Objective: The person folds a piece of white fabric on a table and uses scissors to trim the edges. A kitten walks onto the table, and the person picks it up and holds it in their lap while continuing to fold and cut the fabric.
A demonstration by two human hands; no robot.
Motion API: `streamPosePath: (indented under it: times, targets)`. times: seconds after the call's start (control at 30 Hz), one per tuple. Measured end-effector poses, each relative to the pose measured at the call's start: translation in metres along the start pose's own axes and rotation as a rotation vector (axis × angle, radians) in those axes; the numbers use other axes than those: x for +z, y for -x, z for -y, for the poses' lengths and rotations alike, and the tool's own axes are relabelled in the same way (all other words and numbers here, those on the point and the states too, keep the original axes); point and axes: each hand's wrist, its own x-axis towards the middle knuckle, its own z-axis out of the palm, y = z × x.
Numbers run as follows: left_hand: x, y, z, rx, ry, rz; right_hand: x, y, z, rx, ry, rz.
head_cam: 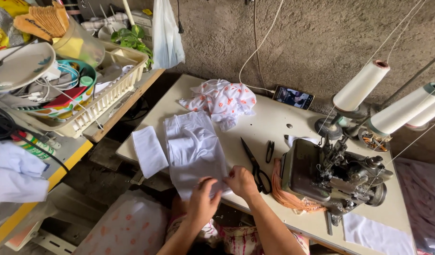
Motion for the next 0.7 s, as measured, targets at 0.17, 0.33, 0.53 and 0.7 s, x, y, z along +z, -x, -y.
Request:
streamPosePath:
  times: [0.17, 0.33, 0.53, 0.7]
  targets:
    - [0.031, -0.009, 0.011, 0.014, -0.158, 0.036, -0.021, 0.007, 0.001, 0.056, -0.245, 0.063]
    - [0.033, -0.008, 0.017, -0.038, -0.144, -0.013, -0.016, -0.003, -0.011, 0.023, -0.856, 0.155]
    - [0.023, -0.018, 0.018, -0.155, -0.051, -0.042, -0.03, 0.002, -0.004, -0.433, -0.539, 0.216]
    - [0.015, -0.024, 0.004, -0.214, -0.105, 0.004, -0.029, 0.001, 0.017, -0.851, -0.001, -0.161]
